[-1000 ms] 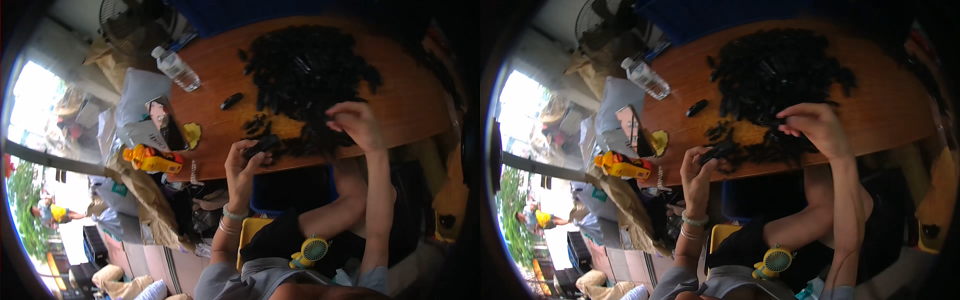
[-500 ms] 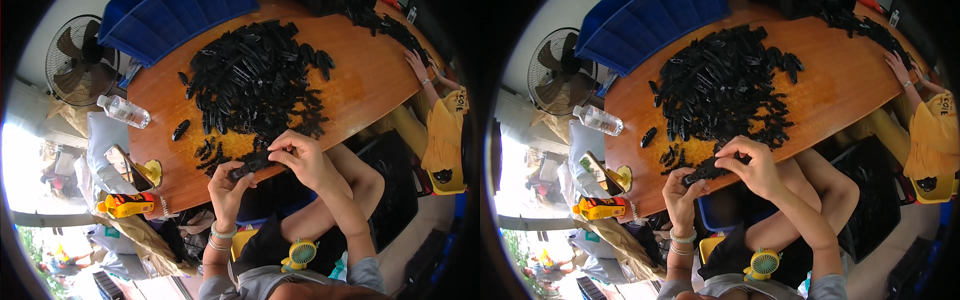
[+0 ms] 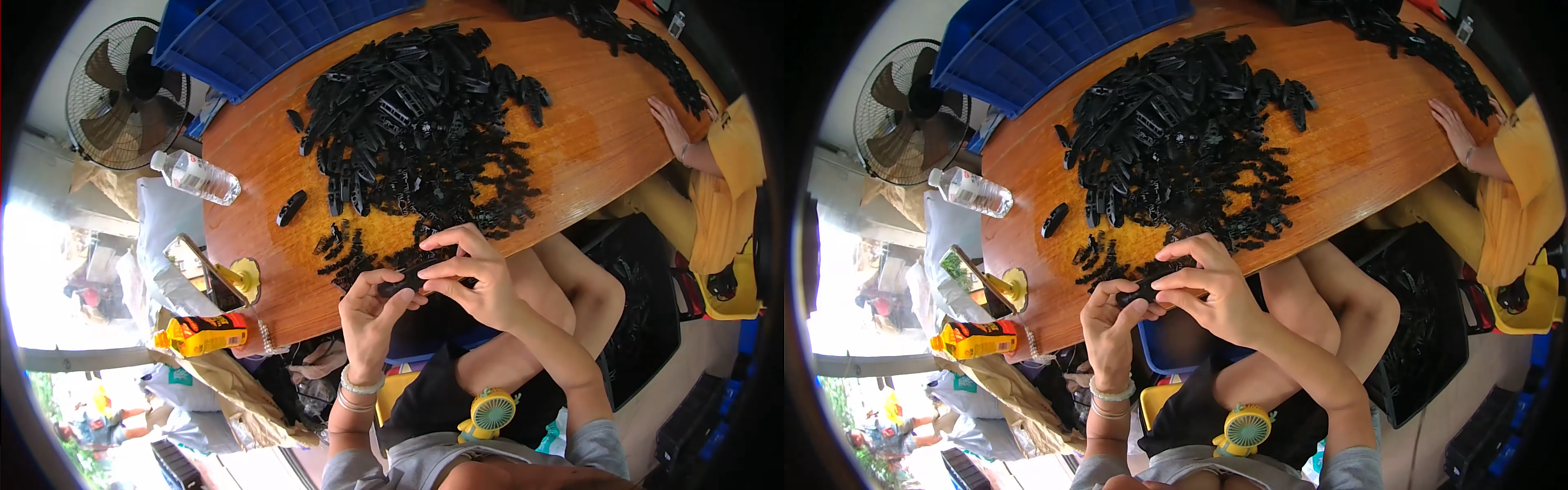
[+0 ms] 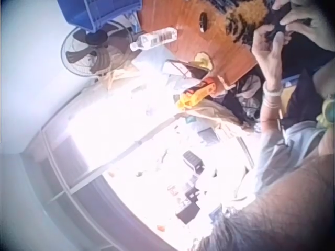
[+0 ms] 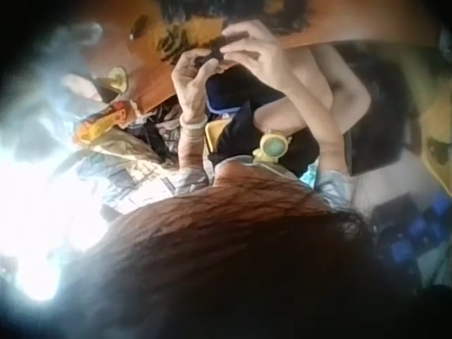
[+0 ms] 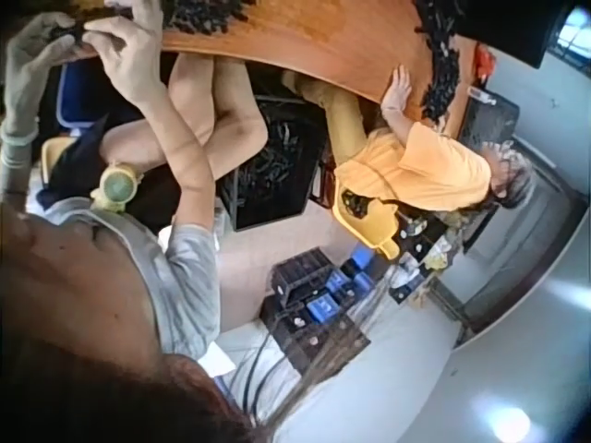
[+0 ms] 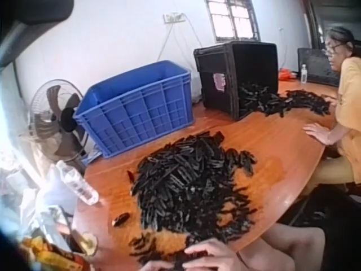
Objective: The person arranges plastic pieces on a table and repeatedly assembles plastic components by inserting small clips into plastic holders by hand.
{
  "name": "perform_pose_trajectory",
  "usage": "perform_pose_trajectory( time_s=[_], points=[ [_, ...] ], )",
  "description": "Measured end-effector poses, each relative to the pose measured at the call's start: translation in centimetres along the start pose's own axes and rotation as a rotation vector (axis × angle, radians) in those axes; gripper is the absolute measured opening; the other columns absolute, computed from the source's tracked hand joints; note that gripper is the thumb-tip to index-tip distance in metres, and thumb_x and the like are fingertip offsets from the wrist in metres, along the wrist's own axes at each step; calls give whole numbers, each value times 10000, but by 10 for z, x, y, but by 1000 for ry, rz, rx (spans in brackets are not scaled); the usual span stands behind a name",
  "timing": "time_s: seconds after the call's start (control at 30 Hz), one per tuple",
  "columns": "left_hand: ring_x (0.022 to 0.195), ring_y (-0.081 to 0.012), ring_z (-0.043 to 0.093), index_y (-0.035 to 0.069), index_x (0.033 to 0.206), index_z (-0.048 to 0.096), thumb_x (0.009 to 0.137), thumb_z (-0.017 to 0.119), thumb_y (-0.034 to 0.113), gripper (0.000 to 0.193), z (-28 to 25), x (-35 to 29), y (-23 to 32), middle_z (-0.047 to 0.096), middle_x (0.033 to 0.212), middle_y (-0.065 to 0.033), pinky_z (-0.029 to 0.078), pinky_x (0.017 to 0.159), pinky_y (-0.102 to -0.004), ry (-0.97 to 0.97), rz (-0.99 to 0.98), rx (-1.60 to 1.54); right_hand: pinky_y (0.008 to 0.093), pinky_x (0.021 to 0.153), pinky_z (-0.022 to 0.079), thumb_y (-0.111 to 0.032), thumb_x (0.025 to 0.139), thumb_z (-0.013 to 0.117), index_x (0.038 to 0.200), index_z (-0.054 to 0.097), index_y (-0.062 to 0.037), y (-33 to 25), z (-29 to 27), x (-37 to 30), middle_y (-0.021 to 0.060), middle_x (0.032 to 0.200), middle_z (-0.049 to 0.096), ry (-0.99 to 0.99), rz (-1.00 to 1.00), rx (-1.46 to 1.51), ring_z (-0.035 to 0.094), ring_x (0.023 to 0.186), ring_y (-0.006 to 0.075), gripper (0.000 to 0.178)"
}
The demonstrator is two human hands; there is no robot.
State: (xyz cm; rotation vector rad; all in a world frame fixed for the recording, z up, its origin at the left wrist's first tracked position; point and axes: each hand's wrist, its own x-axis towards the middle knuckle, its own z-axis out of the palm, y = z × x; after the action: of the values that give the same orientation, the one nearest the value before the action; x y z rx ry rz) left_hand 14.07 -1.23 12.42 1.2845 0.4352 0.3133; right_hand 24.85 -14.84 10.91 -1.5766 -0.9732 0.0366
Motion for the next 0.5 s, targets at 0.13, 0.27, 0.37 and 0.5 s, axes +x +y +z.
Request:
perform_pose_trajectory(
  time_s=[0.13,0.27,0.37,0.5],
  points=[
    [742,-161,650,-59,1006,528,837,588,-70,180,-7,-9,-3,627,829,-106,536,673,-246,-10,12,39,282,677,495,-125,786,709,1013,638,-6,-7,1,-6,85,840,636,-218,471,267,611,715,194,266],
    [763,-161,651,-59,1047,520,839,592,-61,220,-11,-17,-5,625,840,-98,535,678,-250,-47,40,52,266,612,495,-129,806,693,1006,636,1,-9,4,-9,87,746,638,-134,205,81,610,631,166,245],
    [809,-168,655,-61,1104,513,834,627,-26,295,-18,-14,2,643,918,-127,536,697,-256,-165,26,150,266,617,497,-141,817,683,1009,641,7,-4,-5,-8,119,792,659,-307,354,226,624,645,161,246],
    [848,-164,656,-28,1000,629,745,725,24,277,-58,7,22,668,1000,-121,532,714,-278,-269,316,751,288,616,501,-138,823,674,970,664,13,3,-19,8,139,797,679,-577,420,242,643,656,184,212]
  ],
)
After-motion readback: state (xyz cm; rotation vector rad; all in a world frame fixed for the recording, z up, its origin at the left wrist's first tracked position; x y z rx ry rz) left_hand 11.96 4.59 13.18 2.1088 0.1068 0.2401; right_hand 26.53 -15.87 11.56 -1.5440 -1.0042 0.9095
